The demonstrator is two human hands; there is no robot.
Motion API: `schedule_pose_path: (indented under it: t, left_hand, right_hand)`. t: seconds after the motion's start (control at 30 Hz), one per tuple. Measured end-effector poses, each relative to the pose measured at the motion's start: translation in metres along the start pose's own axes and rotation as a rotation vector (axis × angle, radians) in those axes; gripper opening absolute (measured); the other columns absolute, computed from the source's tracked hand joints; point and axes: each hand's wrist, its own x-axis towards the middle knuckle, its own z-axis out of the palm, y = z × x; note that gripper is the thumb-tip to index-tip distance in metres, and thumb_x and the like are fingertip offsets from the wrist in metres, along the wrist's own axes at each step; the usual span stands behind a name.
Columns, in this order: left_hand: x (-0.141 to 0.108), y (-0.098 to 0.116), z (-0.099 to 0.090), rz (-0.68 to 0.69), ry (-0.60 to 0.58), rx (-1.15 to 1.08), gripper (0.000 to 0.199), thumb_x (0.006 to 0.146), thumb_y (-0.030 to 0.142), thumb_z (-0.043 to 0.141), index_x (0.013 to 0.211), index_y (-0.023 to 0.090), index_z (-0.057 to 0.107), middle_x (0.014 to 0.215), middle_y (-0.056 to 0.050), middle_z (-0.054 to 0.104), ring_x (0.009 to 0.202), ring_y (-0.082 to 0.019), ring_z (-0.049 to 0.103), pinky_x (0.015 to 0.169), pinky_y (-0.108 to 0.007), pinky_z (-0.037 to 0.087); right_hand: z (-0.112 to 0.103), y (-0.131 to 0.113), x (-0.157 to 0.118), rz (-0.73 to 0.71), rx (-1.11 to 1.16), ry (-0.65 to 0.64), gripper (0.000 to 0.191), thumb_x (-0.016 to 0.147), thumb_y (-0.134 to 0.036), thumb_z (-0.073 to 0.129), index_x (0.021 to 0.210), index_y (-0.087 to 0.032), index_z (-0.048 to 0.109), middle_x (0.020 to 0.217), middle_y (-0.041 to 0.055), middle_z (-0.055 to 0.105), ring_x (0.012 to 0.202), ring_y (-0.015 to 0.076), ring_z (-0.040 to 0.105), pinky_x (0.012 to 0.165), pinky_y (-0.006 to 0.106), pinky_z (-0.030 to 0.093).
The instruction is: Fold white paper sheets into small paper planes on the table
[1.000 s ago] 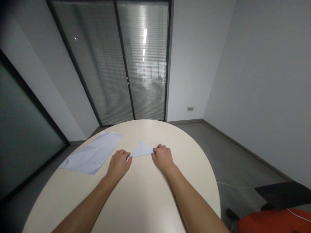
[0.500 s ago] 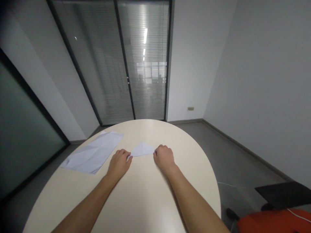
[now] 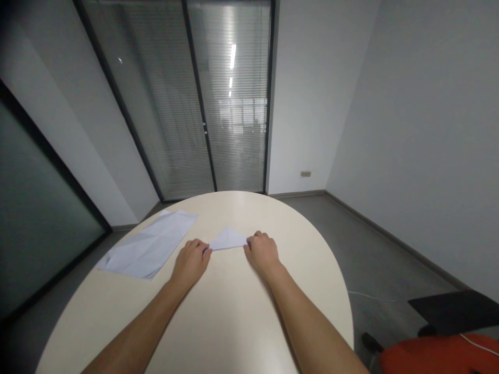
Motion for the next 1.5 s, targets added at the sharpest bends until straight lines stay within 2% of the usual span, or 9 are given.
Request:
schedule_pose_path:
  t: [0.37, 0.53, 0.77, 1.03, 1.23, 1.5]
  left_hand:
    - [-0.001, 0.001, -0.001, 0.012, 0.01, 0.008, 0.031, 0.102, 0.03, 0.047, 0.106, 0.016, 0.074, 0.103, -0.01, 0.068, 0.102, -0.026, 0.059, 0.088, -0.036, 0.046]
    - [0.0, 0.001, 0.0, 0.008, 0.014, 0.023, 0.03, 0.102, 0.03, 0.047, 0.105, 0.016, 0.074, 0.103, -0.01, 0.068, 0.102, -0.026, 0.059, 0.086, -0.036, 0.046]
    - [0.0, 0.001, 0.001, 0.018, 0.031, 0.032, 0.032, 0.103, 0.03, 0.046, 0.103, 0.015, 0.074, 0.1, -0.01, 0.068, 0.099, -0.026, 0.06, 0.084, -0.035, 0.045]
    - [0.0, 0.003, -0.001, 0.011, 0.025, 0.049, 0.033, 0.103, 0.031, 0.044, 0.103, 0.017, 0.074, 0.1, -0.01, 0.069, 0.099, -0.026, 0.06, 0.084, -0.036, 0.046]
    - [0.0, 0.003, -0.002, 0.014, 0.017, 0.051, 0.033, 0.103, 0.031, 0.044, 0.103, 0.017, 0.074, 0.1, -0.01, 0.069, 0.099, -0.025, 0.06, 0.084, -0.035, 0.046]
    - [0.0, 0.003, -0.003, 0.002, 0.006, 0.05, 0.035, 0.104, 0.031, 0.043, 0.103, 0.018, 0.075, 0.1, -0.01, 0.069, 0.1, -0.025, 0.06, 0.083, -0.035, 0.045]
  right_hand:
    - [0.003, 0.002, 0.001, 0.014, 0.058, 0.034, 0.027, 0.095, -0.032, 0.055, 0.106, -0.021, 0.076, 0.106, 0.0116, 0.07, 0.101, 0.0258, 0.063, 0.08, 0.032, 0.044]
    - [0.007, 0.003, 0.002, 0.012, 0.055, 0.052, 0.026, 0.095, -0.032, 0.054, 0.102, -0.02, 0.076, 0.103, 0.0117, 0.07, 0.099, 0.025, 0.063, 0.079, 0.032, 0.043]
    - [0.009, 0.003, 0.003, 0.013, 0.05, 0.069, 0.029, 0.092, -0.023, 0.052, 0.109, -0.02, 0.076, 0.105, 0.0123, 0.07, 0.1, 0.0254, 0.062, 0.08, 0.032, 0.044]
    - [0.012, 0.004, 0.004, 0.016, 0.052, 0.094, 0.034, 0.1, -0.03, 0.045, 0.111, -0.021, 0.076, 0.108, 0.0119, 0.07, 0.102, 0.0253, 0.063, 0.082, 0.032, 0.044]
    - [0.008, 0.006, 0.005, 0.012, 0.052, 0.067, 0.037, 0.105, -0.036, 0.041, 0.114, -0.023, 0.073, 0.109, 0.0106, 0.072, 0.105, 0.0241, 0.063, 0.085, 0.031, 0.043]
    - [0.006, 0.005, 0.005, 0.013, 0.047, 0.08, 0.031, 0.101, -0.025, 0.046, 0.119, -0.023, 0.071, 0.113, 0.0094, 0.072, 0.106, 0.0225, 0.063, 0.087, 0.029, 0.043]
